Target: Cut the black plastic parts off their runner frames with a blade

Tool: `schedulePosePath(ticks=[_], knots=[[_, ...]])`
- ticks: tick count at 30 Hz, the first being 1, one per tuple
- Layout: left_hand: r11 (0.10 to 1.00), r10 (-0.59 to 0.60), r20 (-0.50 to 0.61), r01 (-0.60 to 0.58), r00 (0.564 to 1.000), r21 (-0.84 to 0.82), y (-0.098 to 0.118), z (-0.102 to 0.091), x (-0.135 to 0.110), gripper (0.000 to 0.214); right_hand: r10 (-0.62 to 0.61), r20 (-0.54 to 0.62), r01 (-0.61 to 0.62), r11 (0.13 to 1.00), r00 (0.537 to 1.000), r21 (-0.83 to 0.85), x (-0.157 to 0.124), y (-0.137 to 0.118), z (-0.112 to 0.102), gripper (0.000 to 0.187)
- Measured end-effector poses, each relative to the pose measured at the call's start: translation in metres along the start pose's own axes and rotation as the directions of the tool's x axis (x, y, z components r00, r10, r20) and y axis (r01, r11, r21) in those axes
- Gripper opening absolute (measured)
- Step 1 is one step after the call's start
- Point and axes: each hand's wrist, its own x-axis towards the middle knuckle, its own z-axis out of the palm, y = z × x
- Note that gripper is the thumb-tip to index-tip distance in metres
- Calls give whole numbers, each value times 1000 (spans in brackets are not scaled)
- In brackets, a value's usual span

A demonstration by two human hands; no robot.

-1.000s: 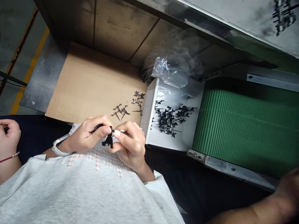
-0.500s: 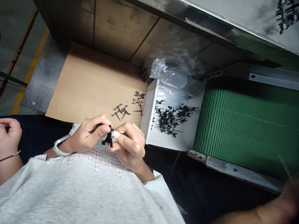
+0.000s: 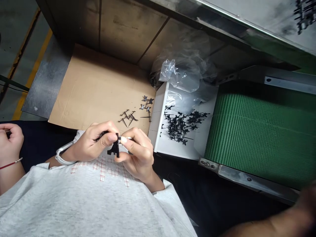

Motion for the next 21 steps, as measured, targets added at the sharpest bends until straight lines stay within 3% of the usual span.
schedulePosePath(ticks=[7,13,15,17,19,21], knots=[[999,-23,-45,21,999,-49,0,1,1,23,14,-16,-14,1000,1000,1,-1,-3,-1,30],[924,-179,-86,138,980,-356,-8,9,5,25,52,25,-53,999,998,11,-3,3,2,33],[818,-296,-100,198,950,-540,-10,13,11,28,75,59,-76,997,995,13,-3,7,3,37],[635,-442,-78,250,894,-731,-13,14,18,29,81,81,-87,994,993,64,-3,11,6,42],[436,-588,-68,245,806,-866,-17,9,22,30,113,97,-125,982,989,139,-4,16,9,39],[344,-679,-107,185,726,-921,-22,0,19,33,164,108,-183,962,981,200,-7,19,13,33]])
